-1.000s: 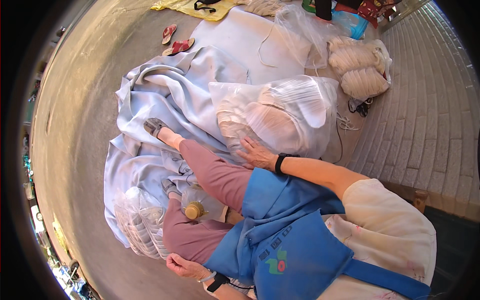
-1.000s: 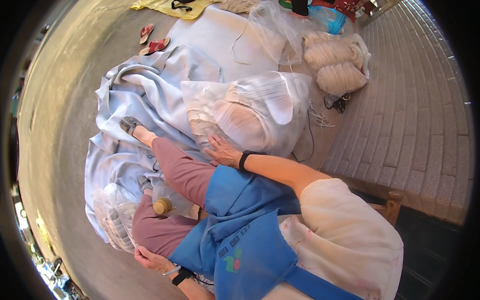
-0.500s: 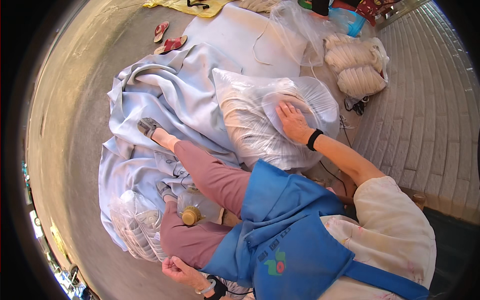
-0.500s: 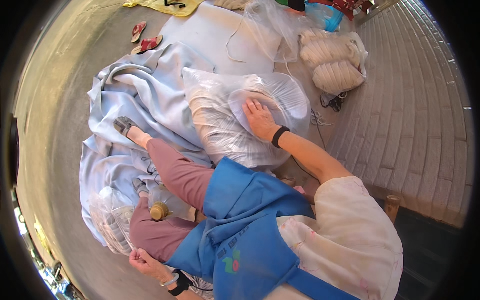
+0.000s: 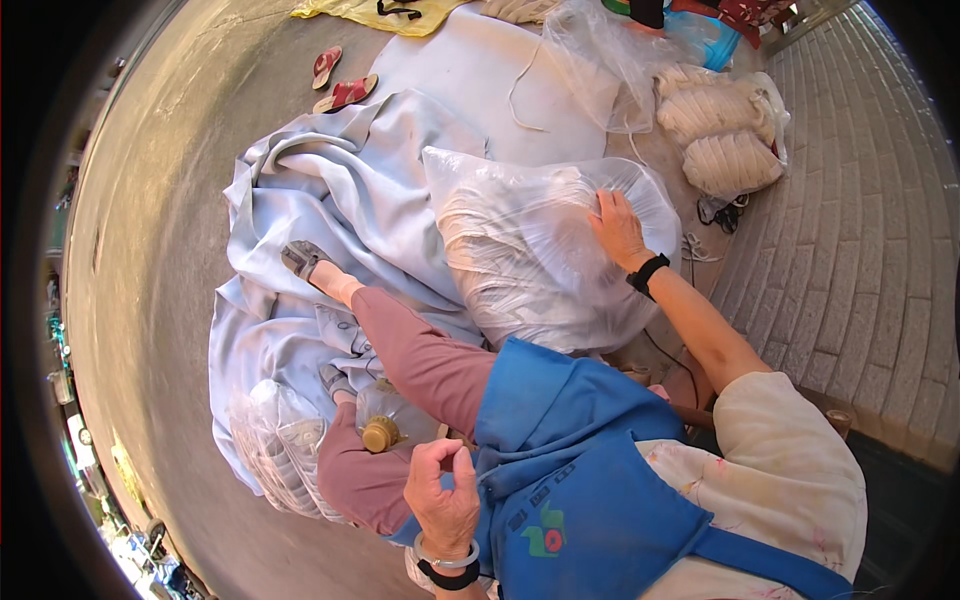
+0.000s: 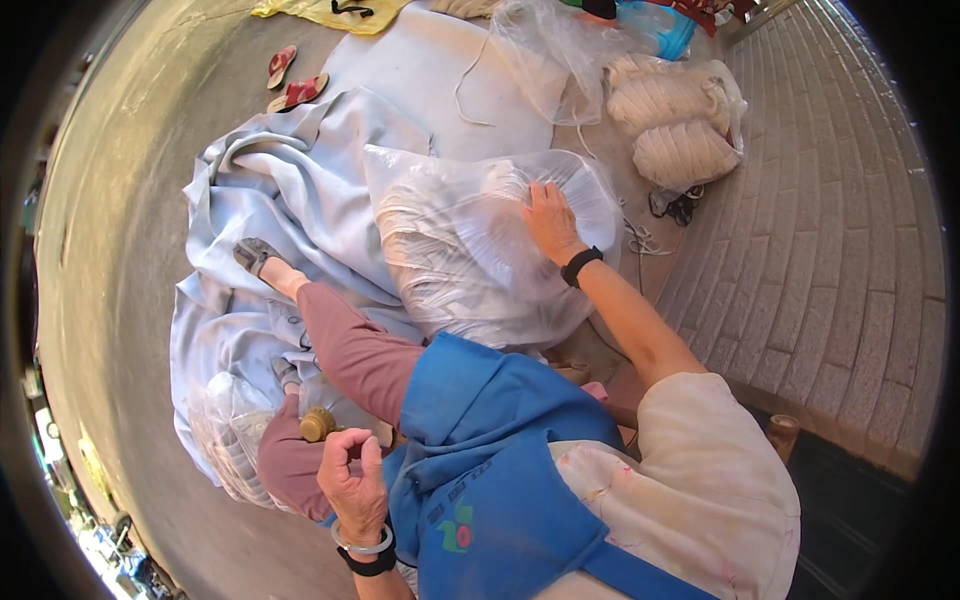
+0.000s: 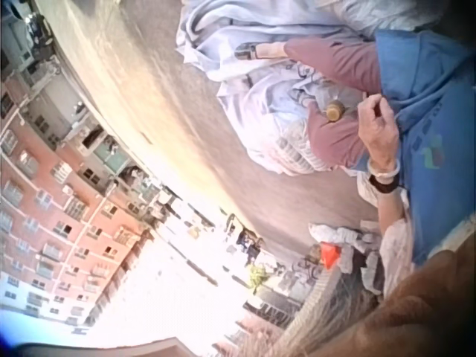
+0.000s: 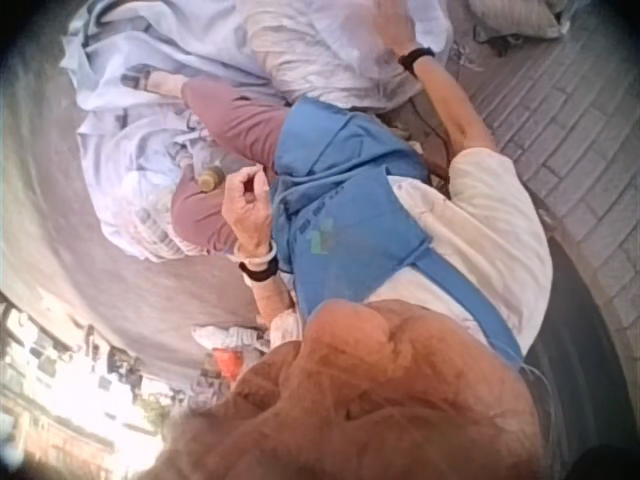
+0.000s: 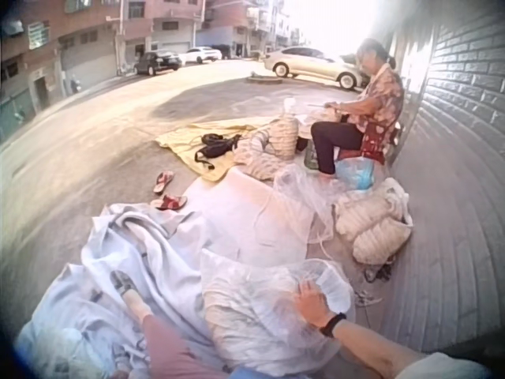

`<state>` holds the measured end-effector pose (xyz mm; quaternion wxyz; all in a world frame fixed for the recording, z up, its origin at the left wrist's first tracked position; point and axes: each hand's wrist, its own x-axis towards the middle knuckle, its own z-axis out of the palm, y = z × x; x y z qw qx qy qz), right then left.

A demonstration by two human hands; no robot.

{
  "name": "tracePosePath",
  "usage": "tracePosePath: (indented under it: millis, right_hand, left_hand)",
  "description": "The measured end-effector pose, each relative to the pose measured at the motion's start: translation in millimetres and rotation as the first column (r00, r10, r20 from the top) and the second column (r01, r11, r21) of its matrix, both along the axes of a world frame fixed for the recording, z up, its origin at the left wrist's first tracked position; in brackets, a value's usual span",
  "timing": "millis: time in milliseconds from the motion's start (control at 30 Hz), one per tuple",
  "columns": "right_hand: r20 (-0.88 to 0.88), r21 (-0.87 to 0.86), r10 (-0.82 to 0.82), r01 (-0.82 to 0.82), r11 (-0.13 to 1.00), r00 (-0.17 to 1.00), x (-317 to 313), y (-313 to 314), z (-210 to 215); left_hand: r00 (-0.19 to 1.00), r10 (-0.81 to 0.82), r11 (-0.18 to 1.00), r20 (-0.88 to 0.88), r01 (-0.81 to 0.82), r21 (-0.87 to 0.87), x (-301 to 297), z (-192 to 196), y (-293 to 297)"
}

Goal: The person ties a plastic bag shut, pulls a stack of shoe components from another bag, and threads a lace through the eyelets of a single shoe.

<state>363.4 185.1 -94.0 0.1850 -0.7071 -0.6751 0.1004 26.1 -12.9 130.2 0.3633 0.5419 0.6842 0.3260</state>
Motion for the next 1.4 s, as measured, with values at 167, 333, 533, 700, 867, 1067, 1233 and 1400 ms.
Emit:
tracePosePath:
  millis: [167, 333, 533, 700, 867, 1067, 1233, 1400]
  right_hand:
    - [0.060, 0.146, 0.074, -0.082, 0.986, 0.995, -17, 3, 43]
    - [0.194, 0.219, 0.511, -0.545, 0.809, 0.837, -67, 24, 43]
    - [0.415, 0.049, 0.529, -0.599, 0.799, 0.740, -98, 30, 14]
    - [0.386, 0.036, 0.506, -0.560, 0.827, 0.771, -93, 16, -1]
    - [0.382, 0.088, 0.407, -0.471, 0.877, 0.830, -98, 25, -10]
    - [-0.011, 0.013, 0.720, -0.720, 0.694, 0.694, -131, -63, 11]
    - [0.149, -0.068, 0.741, -0.740, 0.669, 0.655, -166, -97, -73]
    - [0.228, -0.085, 0.724, -0.727, 0.681, 0.651, -186, -93, -94]
  left_hand:
    - [0.989, 0.060, 0.997, -0.133, -0.066, -0.040, -20, -9, -19]
    - [0.897, 0.406, 0.912, -0.173, -0.411, 0.009, -63, -4, -53]
    - [0.793, 0.565, 0.812, -0.229, -0.584, -0.017, -87, -28, -85]
    - [0.692, 0.528, 0.838, -0.492, -0.519, 0.168, -93, -45, -95]
    - [0.732, 0.535, 0.835, -0.422, -0.536, 0.127, -90, -46, -81]
    - [0.689, 0.542, 0.830, -0.480, -0.529, 0.178, -79, -32, -82]
    - [0.664, 0.518, 0.831, -0.540, -0.540, 0.135, -78, -24, -77]
    - [0.660, 0.552, 0.818, -0.509, -0.545, 0.181, -75, -33, -79]
